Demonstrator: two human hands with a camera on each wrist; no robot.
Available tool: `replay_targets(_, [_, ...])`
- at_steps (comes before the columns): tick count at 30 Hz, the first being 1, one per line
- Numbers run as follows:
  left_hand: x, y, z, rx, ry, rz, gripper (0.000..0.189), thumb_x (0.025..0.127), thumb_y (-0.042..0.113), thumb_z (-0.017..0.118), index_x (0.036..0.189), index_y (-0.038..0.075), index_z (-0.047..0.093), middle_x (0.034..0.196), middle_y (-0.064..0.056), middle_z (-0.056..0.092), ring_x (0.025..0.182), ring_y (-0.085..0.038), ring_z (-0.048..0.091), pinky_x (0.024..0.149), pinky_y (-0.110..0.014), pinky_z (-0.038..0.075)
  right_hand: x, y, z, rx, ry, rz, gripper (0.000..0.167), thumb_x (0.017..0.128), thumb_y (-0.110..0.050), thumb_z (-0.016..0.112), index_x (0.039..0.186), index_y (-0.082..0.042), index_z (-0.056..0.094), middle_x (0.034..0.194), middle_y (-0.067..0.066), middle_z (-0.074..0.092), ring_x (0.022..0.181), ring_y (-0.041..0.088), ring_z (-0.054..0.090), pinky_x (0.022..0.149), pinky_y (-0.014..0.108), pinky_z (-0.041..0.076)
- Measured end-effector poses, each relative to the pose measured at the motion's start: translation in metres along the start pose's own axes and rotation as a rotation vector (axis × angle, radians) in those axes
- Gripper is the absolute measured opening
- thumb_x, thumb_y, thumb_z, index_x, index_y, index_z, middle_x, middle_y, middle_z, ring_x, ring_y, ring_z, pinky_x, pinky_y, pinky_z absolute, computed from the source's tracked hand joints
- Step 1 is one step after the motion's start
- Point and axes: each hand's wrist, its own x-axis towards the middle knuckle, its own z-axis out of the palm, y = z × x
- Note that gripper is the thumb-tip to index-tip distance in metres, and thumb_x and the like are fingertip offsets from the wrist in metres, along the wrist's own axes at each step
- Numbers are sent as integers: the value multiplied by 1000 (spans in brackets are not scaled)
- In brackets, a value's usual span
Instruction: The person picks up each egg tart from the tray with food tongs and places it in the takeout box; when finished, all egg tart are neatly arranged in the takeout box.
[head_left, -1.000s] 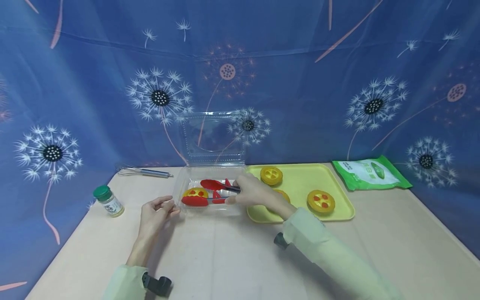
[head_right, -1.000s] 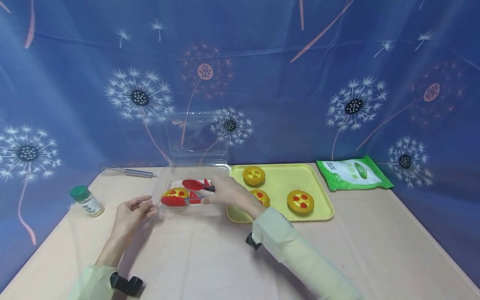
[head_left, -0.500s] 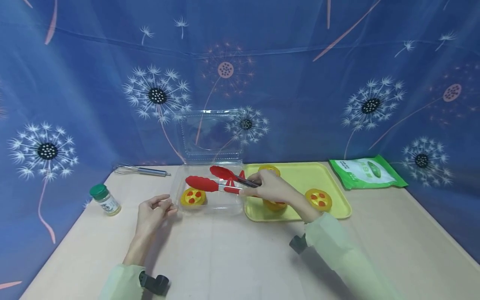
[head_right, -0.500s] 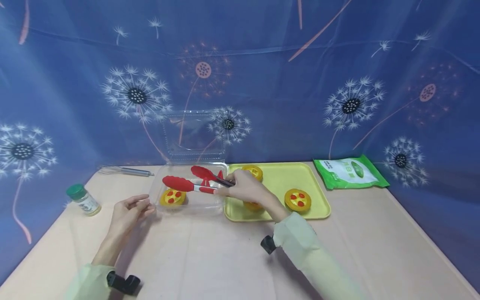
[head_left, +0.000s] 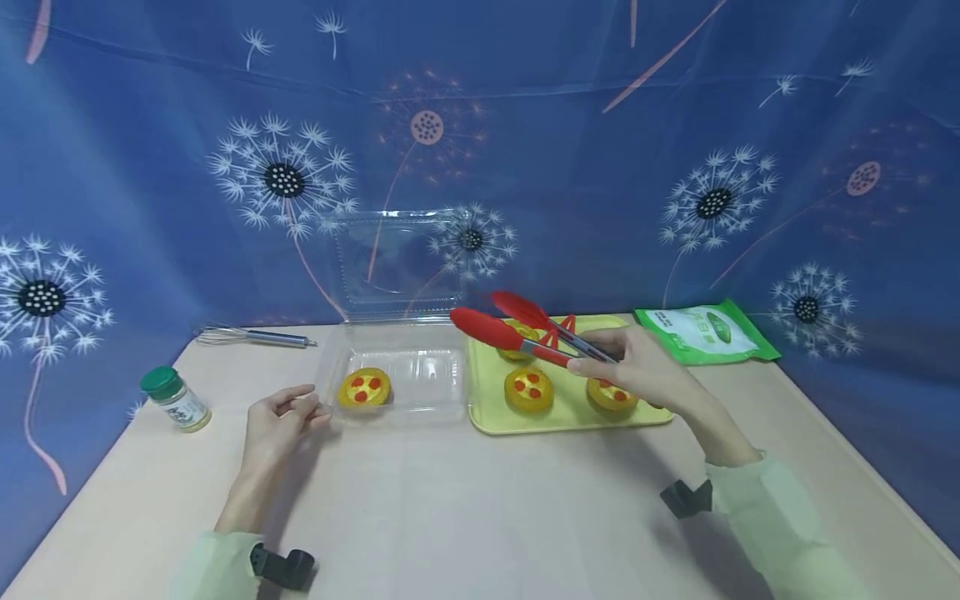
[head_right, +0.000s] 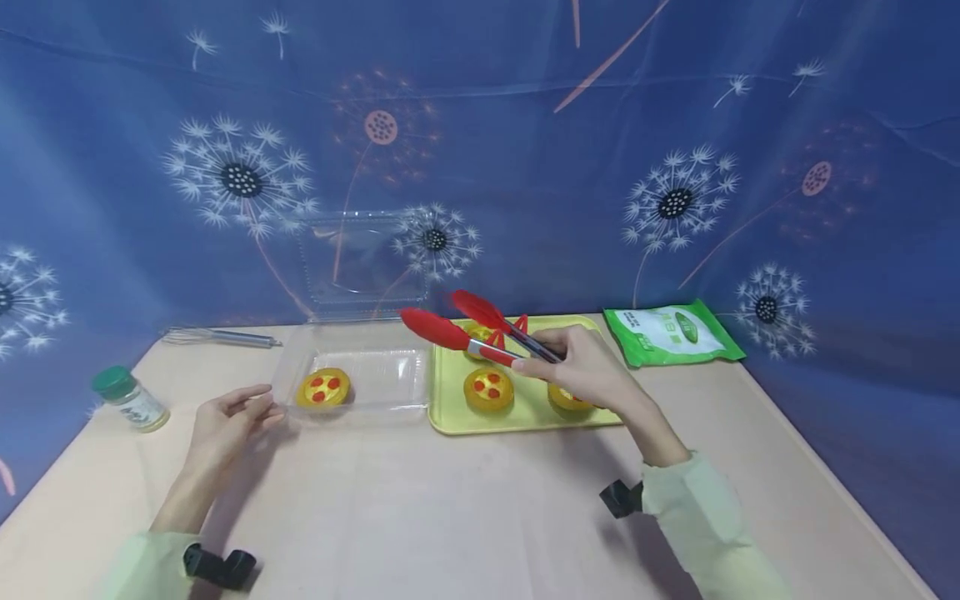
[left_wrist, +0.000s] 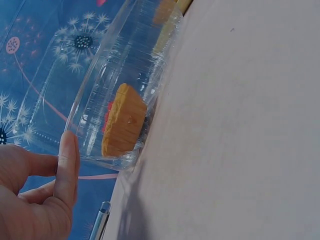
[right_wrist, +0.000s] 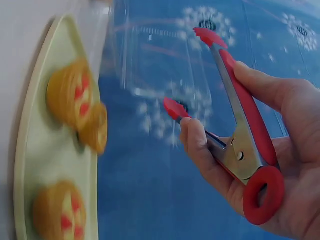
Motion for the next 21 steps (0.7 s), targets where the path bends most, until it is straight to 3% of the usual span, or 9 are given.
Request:
replay_targets(3, [1,0,-1,1,6,-1,45,99,1,48,139,-17,36,73,9,64,68,2,65,73,-16,62,-15,12,-13,-77,49,31,65,88,-46,70,133,0,58,104,9,70,79,18,55,55,25,44])
replay_targets(6, [2,-1,-1,-6,1,2,46,99,0,48,139,-18,36,72,10,63,68,2,66,73,-16,62,-29,26,-25,-143,86,80,69,87,-49,69,134,-1,57,81,6,64,61,16,46,44,26,35])
replay_targets(9, [2,0,-4,-5,0,2,46,99,0,48,140,-17,36,73,10,63,68,3,66,73,-15,62,-41,37,-31,-206,112,109,72,87,-52,68,136,-1,55,73,3,56,59,15,41,42,26,31])
replay_targets(15, [2,2,-4,-11,-16,2,46,99,0,47,140,-17,34,73,10,62,70,2,66,75,-16,62,-60,55,-43,-328,107,157,76,88,-53,66,139,1,51,71,3,50,60,17,40,47,26,30])
replay_targets(21, [1,1,-2,-36,-11,-2,46,99,0,47,140,-18,34,72,10,63,68,2,66,74,-15,62,-75,70,-50,-392,101,84,71,84,-43,75,133,4,56,69,0,50,57,11,35,46,22,26])
